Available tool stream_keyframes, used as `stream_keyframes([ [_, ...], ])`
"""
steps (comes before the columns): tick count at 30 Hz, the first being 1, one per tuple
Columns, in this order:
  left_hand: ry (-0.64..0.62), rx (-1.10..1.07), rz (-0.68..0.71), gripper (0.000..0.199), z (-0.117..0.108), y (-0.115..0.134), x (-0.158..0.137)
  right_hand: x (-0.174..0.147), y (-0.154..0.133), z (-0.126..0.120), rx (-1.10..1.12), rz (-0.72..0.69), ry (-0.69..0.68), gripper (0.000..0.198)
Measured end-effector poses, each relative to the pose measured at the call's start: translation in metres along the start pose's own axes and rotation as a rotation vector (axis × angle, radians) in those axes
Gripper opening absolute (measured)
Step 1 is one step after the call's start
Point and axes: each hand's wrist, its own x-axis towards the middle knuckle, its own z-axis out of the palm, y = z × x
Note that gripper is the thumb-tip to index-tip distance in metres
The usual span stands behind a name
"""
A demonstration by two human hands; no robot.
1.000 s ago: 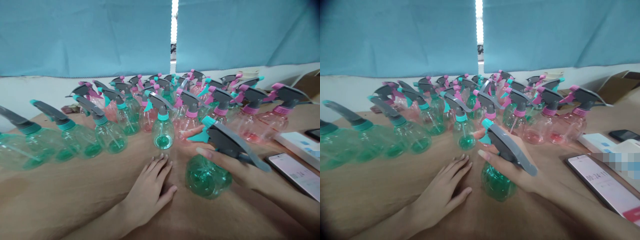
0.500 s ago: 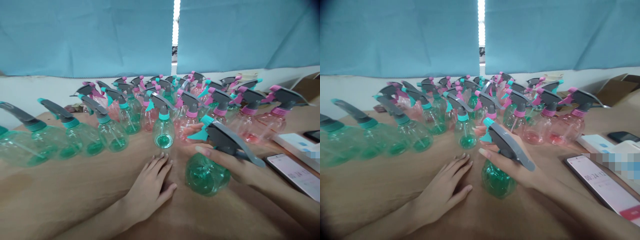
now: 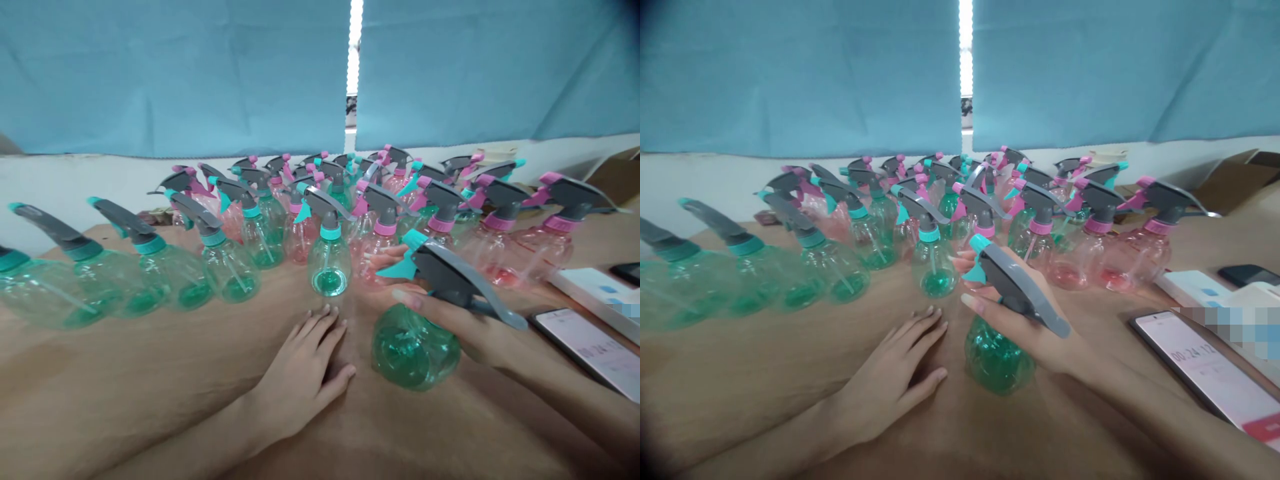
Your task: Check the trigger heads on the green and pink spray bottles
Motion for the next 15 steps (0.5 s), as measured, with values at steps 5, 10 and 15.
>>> stream_keyframes([
  [5, -0.015, 0.003, -0.007, 0.055, -0.0012, 0.0006, -0.0001, 0.0006, -0.0003, 0.0029, 0.047, -0.003, 0.028, 0.029],
  [10, 0.000, 0.000, 0.000, 0.054, -0.0012, 0.0003, 0.0005, 0.0007, -0.0002, 0.0033, 0.060, 0.022, 0.020, 0.027],
  [15, 0.003, -0.004, 0.000, 0.054, -0.0012, 0.0007, 0.0000, 0.0013, -0.0019, 0.0042, 0.017, -0.025, 0.038, 0.024],
])
